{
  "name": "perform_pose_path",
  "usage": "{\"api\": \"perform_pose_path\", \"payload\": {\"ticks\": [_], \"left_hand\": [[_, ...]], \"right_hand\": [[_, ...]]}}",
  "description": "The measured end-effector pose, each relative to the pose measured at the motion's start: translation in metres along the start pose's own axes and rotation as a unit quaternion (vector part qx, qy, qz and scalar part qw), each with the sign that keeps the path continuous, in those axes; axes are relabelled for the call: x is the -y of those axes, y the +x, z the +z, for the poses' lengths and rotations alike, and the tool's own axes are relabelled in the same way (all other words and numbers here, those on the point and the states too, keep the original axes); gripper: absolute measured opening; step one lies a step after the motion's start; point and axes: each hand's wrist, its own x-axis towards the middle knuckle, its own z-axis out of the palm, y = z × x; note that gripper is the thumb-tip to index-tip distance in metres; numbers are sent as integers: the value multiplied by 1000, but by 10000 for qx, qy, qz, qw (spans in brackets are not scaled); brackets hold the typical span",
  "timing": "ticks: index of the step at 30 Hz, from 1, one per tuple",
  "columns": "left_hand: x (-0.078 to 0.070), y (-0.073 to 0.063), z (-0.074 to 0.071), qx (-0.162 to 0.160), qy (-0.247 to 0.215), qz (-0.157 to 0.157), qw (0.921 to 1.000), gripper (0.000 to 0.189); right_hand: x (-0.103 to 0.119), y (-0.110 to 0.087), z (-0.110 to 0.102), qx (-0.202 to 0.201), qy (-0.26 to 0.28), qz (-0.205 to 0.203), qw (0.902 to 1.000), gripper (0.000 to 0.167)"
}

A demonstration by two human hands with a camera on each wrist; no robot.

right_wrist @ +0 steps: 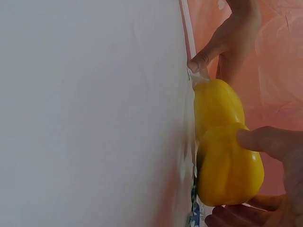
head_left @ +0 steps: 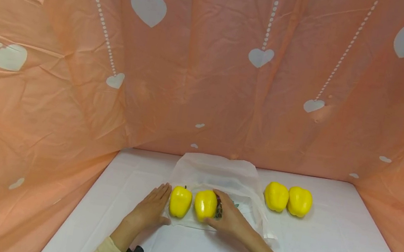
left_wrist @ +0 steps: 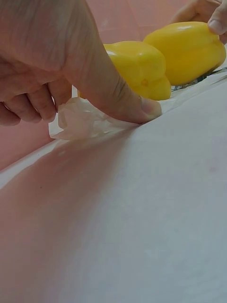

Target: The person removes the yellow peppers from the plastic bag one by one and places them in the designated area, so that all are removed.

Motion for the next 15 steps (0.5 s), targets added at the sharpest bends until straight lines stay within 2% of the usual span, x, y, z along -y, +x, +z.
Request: {"api": "perform_pose_path", "payload": {"ticks": [5,15], "left_hand": [[1,1,0,16,-11,-16,10000,102],[1,3,2,21,-6,-10,10000,102]], "right_hand": [[-2,-3,-5,-216,30,-135,9997,93],[-4,-11,-20,-345,77,-75,9993,92]]}}
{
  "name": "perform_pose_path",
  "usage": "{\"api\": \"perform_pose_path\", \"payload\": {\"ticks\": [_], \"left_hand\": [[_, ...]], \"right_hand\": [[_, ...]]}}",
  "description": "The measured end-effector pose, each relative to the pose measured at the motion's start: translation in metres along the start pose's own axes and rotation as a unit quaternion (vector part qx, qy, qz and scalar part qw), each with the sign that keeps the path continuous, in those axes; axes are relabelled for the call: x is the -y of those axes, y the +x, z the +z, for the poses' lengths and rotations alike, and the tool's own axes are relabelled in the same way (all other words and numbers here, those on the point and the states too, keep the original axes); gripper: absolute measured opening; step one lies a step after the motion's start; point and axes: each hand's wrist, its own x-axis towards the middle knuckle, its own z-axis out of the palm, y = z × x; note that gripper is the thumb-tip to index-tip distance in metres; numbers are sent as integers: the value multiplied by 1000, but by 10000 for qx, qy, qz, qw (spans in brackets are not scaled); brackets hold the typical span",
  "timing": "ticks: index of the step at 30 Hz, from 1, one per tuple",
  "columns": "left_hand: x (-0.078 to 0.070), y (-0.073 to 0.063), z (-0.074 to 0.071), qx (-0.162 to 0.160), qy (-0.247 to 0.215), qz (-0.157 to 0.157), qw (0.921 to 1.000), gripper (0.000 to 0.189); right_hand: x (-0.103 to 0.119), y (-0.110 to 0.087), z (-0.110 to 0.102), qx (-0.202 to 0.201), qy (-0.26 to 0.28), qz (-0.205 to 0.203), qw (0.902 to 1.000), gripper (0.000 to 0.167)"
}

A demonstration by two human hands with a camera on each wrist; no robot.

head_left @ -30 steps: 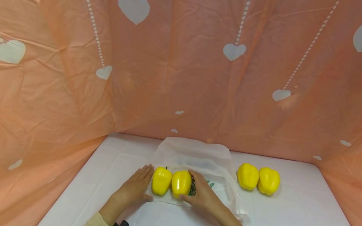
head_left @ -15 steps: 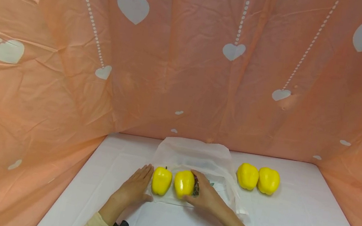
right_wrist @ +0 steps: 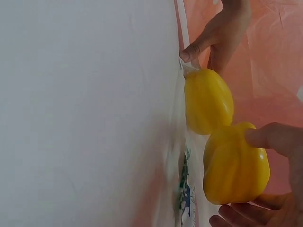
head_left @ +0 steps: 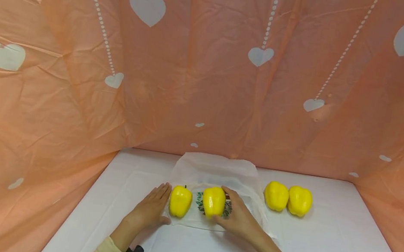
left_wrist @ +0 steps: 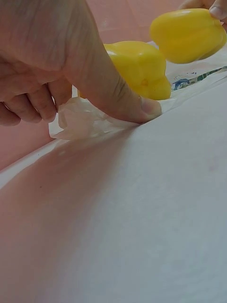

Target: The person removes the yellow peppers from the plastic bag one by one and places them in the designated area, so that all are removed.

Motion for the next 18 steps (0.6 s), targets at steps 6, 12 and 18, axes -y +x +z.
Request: {"api": "perform_pose_path", "payload": {"ticks": [6,12,18], "left_hand": [[-1,-1,0,-19,19,33,10000,102],[-1,-2,0,-3,-19,37,10000,101],[0,-1,1,36,-65,-17,10000,101]], "right_hand": [[-3,-4,-9,-91,12,2,10000,92],[-4,-8,-20,-85,46,-73,9999,91],[-4,-12,-31,-96,194,-136,9997,91]]}}
